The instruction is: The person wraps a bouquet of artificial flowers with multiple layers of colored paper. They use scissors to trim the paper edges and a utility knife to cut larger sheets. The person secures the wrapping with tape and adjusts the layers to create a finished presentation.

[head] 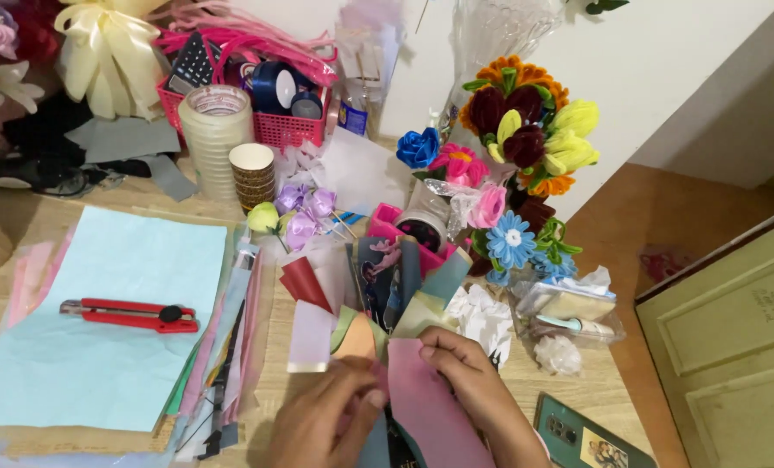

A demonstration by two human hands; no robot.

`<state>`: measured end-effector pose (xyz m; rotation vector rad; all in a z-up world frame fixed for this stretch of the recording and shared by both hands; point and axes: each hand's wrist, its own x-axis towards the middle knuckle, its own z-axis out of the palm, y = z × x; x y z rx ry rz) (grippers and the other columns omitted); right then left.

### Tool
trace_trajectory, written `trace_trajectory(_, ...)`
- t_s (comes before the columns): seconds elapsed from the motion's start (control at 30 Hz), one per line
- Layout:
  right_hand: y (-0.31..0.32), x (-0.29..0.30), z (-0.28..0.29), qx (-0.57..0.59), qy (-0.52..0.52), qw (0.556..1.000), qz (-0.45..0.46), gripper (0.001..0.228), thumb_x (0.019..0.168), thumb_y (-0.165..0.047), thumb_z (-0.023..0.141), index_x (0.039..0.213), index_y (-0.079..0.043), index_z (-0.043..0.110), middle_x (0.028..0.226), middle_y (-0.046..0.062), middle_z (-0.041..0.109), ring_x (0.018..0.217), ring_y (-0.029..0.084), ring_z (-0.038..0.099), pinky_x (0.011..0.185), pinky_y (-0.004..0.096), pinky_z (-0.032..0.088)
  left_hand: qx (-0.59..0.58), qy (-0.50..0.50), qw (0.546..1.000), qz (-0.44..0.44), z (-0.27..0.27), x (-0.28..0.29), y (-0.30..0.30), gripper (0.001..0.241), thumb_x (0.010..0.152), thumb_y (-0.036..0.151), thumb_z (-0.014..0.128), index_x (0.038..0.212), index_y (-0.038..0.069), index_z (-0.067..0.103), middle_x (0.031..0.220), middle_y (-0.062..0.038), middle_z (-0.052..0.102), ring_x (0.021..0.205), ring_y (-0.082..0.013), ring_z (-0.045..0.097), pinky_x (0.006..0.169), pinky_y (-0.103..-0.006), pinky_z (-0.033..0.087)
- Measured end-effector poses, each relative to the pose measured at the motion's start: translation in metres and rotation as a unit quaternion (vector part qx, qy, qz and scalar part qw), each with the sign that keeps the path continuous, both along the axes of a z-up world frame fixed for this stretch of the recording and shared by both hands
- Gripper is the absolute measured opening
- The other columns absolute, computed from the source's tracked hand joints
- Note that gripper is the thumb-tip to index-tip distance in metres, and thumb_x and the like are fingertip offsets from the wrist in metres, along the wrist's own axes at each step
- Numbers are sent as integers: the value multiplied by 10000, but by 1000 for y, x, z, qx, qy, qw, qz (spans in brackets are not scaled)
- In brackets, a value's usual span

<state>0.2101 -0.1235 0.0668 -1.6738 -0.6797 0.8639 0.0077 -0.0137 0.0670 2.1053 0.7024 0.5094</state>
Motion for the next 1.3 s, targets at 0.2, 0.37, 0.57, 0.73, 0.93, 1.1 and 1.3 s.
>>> trace_trajectory(0.2,5,9,-20,55,-6,998,-19,164,972,-119,588,846,-75,684,754,9,572,743,120,526,747,276,390,202,8,977,-73,-57,24,-4,378,972,560,486,1183,306,670,1317,143,589,1063,-230,553,740,-483,435)
trace_trajectory(0.37,9,15,-30,63,78,992,-72,240,1003,-180,578,771,-124,556,653,2,460,576,130,430,575,286,318,185,51,980,-51,-65,17,2,382,978,534,463,1227,359,695,1308,166,587,1162,-177,531,776,-452,430)
trace_trajectory(0.57,8,8,-25,183,20,983,-7,202,1005,-264,575,912,-103,652,862,36,563,812,182,540,745,318,371,245,-46,968,18,-49,3,2,282,955,430,559,1149,314,727,1215,131,647,1066,-167,589,774,-385,462)
trace_trajectory(0.73,-3,-26,30,218,-164,916,292,341,1084,-300,488,1105,-49,718,1067,81,706,1048,227,655,955,365,497,18,-6,999,41,-41,-5,-6,804,790,843,221,1212,383,727,1338,158,729,964,-107,748,707,-308,596)
trace_trajectory(0.93,-3,-9,14,183,-276,922,201,230,975,6,512,1009,-81,722,999,70,698,972,226,671,857,339,505,-138,172,963,154,-16,-7,-8,242,812,477,696,1049,494,742,851,128,750,551,-75,604,610,-233,476)
trace_trajectory(1.1,1,-11,9,26,-349,887,302,343,986,-296,624,1316,-210,663,1186,29,576,1083,228,590,869,370,446,-184,-274,944,8,-108,-9,20,456,828,18,745,1267,59,625,1182,-85,692,1051,-166,628,959,-256,409)
trace_trajectory(1.3,4,-14,-6,86,-397,871,277,406,981,-204,606,1382,-138,605,1219,105,566,1080,277,588,872,389,462,-308,-274,909,-52,-80,-23,24,470,878,-77,645,1335,15,586,1279,-157,726,1120,-214,700,908,-290,517)
